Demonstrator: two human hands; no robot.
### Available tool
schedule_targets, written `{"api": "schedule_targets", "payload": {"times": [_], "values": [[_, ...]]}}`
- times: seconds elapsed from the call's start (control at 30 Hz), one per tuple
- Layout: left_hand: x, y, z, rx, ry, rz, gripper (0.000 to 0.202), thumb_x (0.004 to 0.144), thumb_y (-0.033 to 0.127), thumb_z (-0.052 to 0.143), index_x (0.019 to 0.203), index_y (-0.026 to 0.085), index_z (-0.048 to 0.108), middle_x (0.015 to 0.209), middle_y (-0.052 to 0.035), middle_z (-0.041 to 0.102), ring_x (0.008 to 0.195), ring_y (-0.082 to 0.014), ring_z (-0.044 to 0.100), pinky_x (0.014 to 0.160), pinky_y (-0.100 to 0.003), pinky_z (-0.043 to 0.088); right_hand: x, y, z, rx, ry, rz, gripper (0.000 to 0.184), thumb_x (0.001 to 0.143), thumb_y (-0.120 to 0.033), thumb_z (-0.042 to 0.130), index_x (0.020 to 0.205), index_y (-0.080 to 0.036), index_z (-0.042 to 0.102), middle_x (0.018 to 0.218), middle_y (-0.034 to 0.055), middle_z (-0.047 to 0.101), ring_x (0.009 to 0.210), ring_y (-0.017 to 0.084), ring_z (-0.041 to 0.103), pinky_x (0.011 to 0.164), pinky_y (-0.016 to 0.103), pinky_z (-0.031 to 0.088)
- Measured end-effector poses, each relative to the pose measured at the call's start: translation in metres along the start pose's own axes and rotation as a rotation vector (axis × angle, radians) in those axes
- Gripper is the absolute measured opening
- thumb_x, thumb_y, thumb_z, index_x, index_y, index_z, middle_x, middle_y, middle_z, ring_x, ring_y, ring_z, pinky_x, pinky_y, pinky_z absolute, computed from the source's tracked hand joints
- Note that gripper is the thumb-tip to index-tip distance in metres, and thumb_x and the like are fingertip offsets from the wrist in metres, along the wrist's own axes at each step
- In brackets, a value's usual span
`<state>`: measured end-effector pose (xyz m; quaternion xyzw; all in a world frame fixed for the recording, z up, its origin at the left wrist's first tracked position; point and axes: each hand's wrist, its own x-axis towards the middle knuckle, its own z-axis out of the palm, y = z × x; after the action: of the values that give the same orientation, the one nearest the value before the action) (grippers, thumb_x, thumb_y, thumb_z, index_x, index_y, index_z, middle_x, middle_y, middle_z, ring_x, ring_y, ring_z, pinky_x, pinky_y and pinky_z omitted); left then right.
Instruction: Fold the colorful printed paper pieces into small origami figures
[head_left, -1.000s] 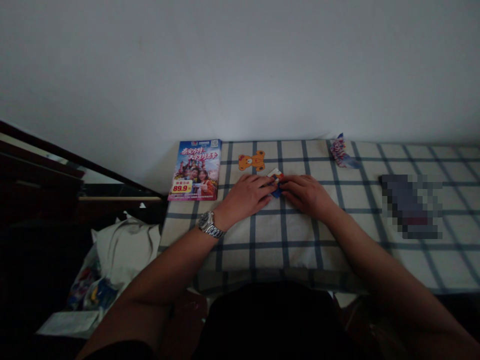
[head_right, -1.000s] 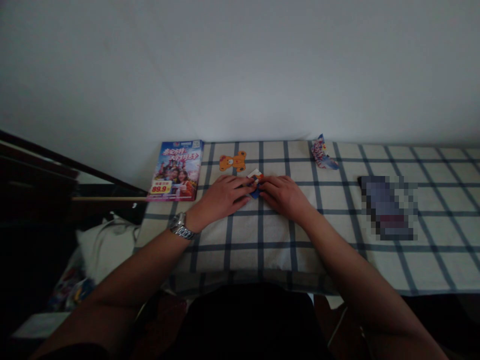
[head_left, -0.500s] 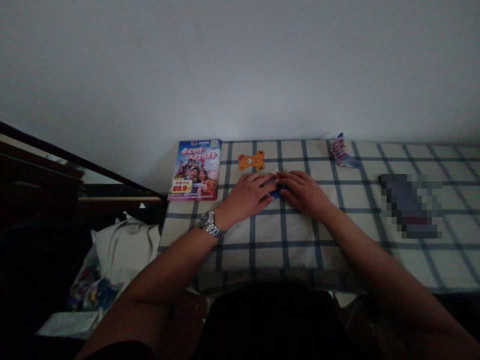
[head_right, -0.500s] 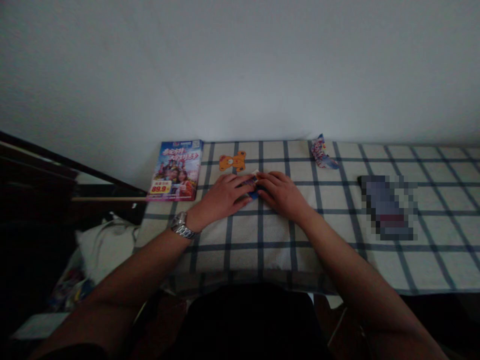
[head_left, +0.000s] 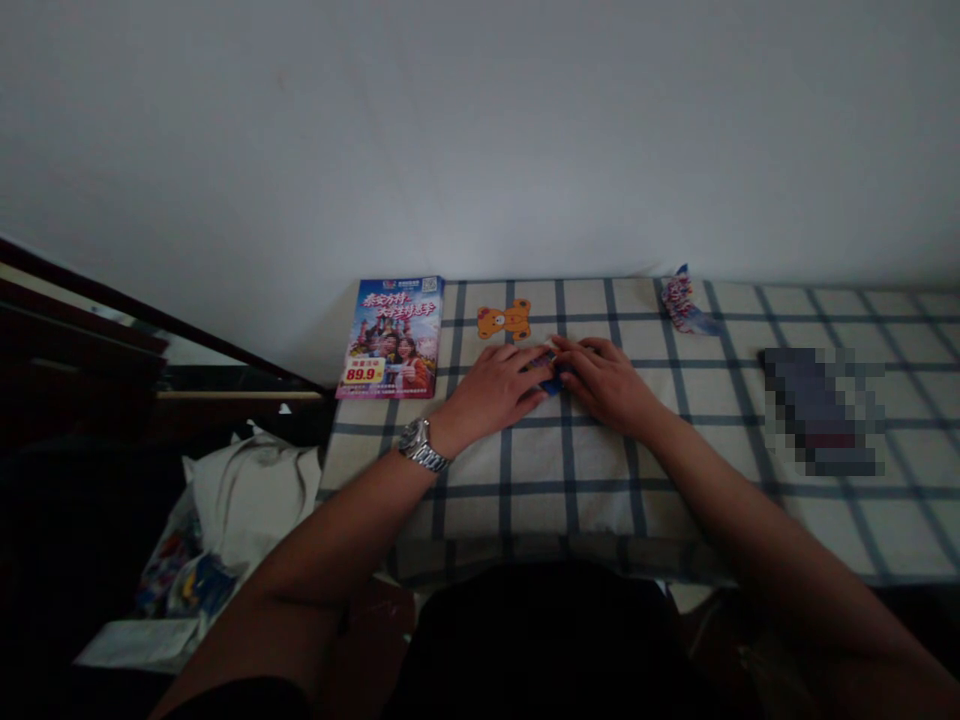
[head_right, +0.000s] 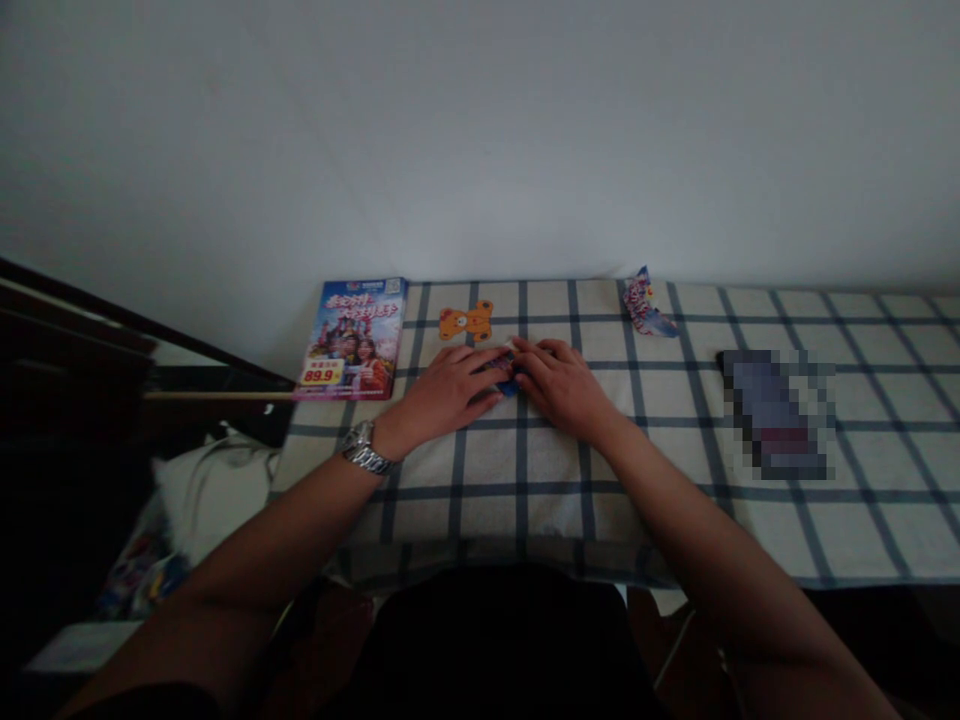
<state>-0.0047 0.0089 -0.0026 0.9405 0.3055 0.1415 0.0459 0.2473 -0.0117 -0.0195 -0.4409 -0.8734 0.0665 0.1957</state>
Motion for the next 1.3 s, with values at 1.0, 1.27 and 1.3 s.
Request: {"api": "schedule_targets", "payload": {"times": [1.0, 1.27, 1.3], "values": [[0.001, -0.014, 0.009, -0.135, 0.095, 0.049, 0.028, 0.109, 0.04, 0.055, 0.126, 0.027, 0.073, 0.141, -0.0056, 0.067, 0.118, -0.0242, 0.063, 0.102, -0.045, 0.049, -0.006, 0.012, -0.003, 0.212, 0.108, -0.122, 0.022, 0.099, -0.028, 0.071, 0.12, -0.023, 0.074, 0.134, 0.012, 0.075, 0.127, 0.031, 0.069, 0.107, 0.053, 0.057], [0.001, -0.012, 0.006, -0.191, 0.092, 0.018, 0.03, 0.105, 0.04, 0.062, 0.131, 0.025, 0.07, 0.14, -0.0072, 0.068, 0.124, -0.0246, 0.064, 0.107, -0.046, 0.049, -0.006, 0.007, -0.006, 0.22, 0.112, -0.061, 0.017, 0.103, -0.026, 0.062, 0.116, -0.025, 0.073, 0.131, 0.0092, 0.077, 0.123, 0.029, 0.072, 0.105, 0.053, 0.058], [0.001, -0.012, 0.006, -0.2, 0.095, 0.019, 0.031, 0.105, 0.038, 0.064, 0.132, 0.024, 0.069, 0.14, -0.0076, 0.067, 0.125, -0.0248, 0.064, 0.108, -0.046, 0.049, -0.006, 0.006, -0.006, 0.22, 0.114, -0.039, 0.019, 0.104, -0.027, 0.06, 0.118, -0.025, 0.072, 0.131, 0.0091, 0.077, 0.122, 0.029, 0.072, 0.104, 0.052, 0.059]]}}
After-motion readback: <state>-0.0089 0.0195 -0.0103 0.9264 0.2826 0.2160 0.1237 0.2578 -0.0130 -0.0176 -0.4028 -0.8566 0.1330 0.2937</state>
